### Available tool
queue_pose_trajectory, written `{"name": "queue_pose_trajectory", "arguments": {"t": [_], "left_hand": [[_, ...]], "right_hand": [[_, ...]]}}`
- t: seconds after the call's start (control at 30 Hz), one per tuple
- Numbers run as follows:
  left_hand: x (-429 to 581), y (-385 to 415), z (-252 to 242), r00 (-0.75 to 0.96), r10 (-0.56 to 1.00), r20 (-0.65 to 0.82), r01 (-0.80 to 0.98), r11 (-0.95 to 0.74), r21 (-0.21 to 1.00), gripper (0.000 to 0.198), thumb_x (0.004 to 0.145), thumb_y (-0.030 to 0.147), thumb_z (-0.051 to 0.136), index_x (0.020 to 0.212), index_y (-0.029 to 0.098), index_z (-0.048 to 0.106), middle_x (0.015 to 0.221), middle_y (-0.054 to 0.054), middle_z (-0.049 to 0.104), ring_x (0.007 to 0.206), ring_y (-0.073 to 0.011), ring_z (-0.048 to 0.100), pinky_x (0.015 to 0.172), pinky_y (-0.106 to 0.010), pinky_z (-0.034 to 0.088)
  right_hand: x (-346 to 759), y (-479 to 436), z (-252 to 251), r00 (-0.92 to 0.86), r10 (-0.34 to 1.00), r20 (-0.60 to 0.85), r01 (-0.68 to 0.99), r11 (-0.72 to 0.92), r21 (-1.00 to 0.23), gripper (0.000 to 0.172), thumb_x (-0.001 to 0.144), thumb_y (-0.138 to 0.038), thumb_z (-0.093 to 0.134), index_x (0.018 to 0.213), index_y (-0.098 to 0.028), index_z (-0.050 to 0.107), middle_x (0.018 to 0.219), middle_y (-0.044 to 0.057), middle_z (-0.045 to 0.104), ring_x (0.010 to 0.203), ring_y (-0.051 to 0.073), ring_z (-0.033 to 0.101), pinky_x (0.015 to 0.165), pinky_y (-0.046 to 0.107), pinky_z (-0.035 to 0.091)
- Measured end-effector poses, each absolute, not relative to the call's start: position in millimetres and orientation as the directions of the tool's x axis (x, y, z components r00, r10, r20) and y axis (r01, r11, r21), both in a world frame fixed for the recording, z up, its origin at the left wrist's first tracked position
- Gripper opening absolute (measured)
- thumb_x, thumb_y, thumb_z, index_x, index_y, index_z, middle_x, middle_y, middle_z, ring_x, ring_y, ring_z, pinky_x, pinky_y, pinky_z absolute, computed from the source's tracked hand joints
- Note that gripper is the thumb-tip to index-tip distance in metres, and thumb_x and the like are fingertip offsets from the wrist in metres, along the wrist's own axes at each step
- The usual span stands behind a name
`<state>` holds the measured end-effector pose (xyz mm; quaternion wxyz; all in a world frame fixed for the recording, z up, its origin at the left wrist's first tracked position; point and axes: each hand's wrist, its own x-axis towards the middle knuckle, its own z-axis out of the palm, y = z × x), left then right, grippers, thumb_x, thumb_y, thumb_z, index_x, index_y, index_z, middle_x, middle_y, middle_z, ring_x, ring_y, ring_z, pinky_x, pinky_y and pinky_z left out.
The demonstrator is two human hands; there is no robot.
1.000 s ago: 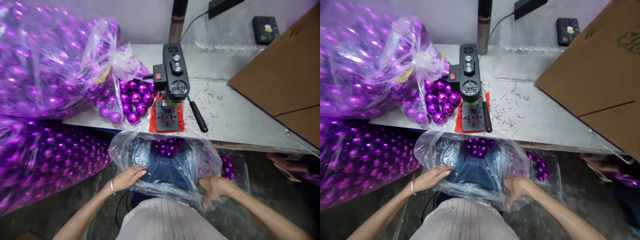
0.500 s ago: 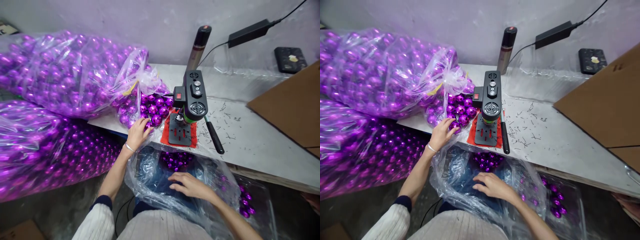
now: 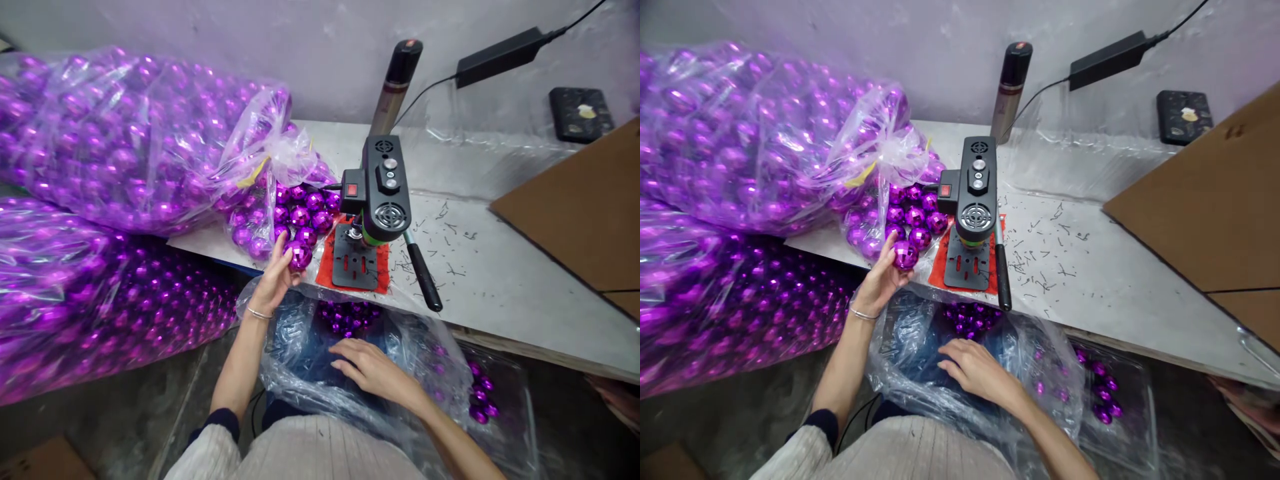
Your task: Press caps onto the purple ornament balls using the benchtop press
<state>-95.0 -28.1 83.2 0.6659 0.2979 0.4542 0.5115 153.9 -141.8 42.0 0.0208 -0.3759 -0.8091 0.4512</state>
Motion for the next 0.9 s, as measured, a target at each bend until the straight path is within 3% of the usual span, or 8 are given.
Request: {"name": "queue_pose_trajectory", "arguments": {"t": [0.07,0.17,0.3,0.4,0.53,0.67,0.9], "left_hand": [[-80.7,-35.6,83.5,0.156,0.927,-0.34,-0.471,0.373,0.8,0.06,0.087,0.044,0.073,0.142,0.033,0.05,0.099,-0.001,0.072,0.059,-0.0089,0.062,0.049,-0.018,0.048],[-60.2,-38.8,79.5,0.178,0.913,-0.367,-0.546,0.402,0.735,0.055,0.088,0.041,0.073,0.138,0.03,0.053,0.1,-0.001,0.073,0.072,-0.013,0.071,0.067,-0.025,0.059],[-38.8,-31.6,69.4,0.119,0.921,-0.372,-0.561,0.371,0.74,0.048,0.09,0.047,0.071,0.131,0.029,0.054,0.11,-0.002,0.073,0.087,-0.0175,0.075,0.085,-0.035,0.061],[-24.8,-23.4,58.1,-0.029,0.956,-0.291,-0.443,0.249,0.861,0.053,0.085,0.049,0.077,0.127,0.026,0.055,0.113,-0.003,0.072,0.096,-0.0168,0.072,0.095,-0.035,0.056],[-10.0,-13.4,40.0,-0.187,0.981,-0.043,-0.153,0.014,0.988,0.06,0.084,0.058,0.074,0.128,0.023,0.054,0.121,-0.007,0.07,0.113,-0.0194,0.067,0.107,-0.035,0.049],[-2.3,-8.9,27.0,-0.146,0.987,0.068,0.039,-0.063,0.997,0.063,0.088,0.062,0.067,0.133,0.021,0.052,0.128,-0.012,0.067,0.119,-0.0235,0.066,0.108,-0.041,0.049],[7.4,-8.0,16.4,-0.094,0.981,0.167,0.273,-0.136,0.952,0.057,0.091,0.053,0.069,0.136,0.021,0.054,0.134,-0.014,0.065,0.128,-0.0287,0.061,0.113,-0.047,0.045]], "right_hand": [[150.1,-139.8,44.7,-0.725,0.632,-0.273,0.578,0.344,-0.74,0.038,0.104,-0.04,0.044,0.128,-0.021,0.066,0.123,0.011,0.074,0.114,0.024,0.071,0.102,0.04,0.055],[146.0,-138.9,46.6,-0.73,0.631,-0.263,0.583,0.376,-0.72,0.035,0.104,-0.038,0.046,0.127,-0.02,0.065,0.119,0.011,0.074,0.112,0.024,0.071,0.1,0.039,0.055],[146.1,-144.8,44.1,-0.712,0.639,-0.291,0.612,0.363,-0.702,0.033,0.103,-0.035,0.047,0.125,-0.019,0.066,0.118,0.011,0.074,0.112,0.025,0.07,0.1,0.04,0.054],[147.5,-152.3,41.1,-0.702,0.63,-0.334,0.629,0.327,-0.705,0.033,0.103,-0.034,0.047,0.125,-0.019,0.066,0.117,0.011,0.074,0.112,0.025,0.07,0.099,0.039,0.054],[147.1,-162.2,39.5,-0.679,0.627,-0.381,0.641,0.254,-0.724,0.034,0.103,-0.035,0.045,0.124,-0.019,0.066,0.119,0.011,0.074,0.112,0.026,0.07,0.098,0.038,0.052],[145.8,-168.3,38.3,-0.67,0.646,-0.365,0.629,0.234,-0.741,0.034,0.103,-0.035,0.045,0.126,-0.02,0.066,0.118,0.01,0.074,0.111,0.025,0.07,0.098,0.037,0.052],[145.2,-168.3,29.6,-0.63,0.718,-0.296,0.634,0.256,-0.73,0.032,0.102,-0.033,0.047,0.123,-0.02,0.068,0.113,0.01,0.075,0.103,0.022,0.072,0.093,0.035,0.055]]}}
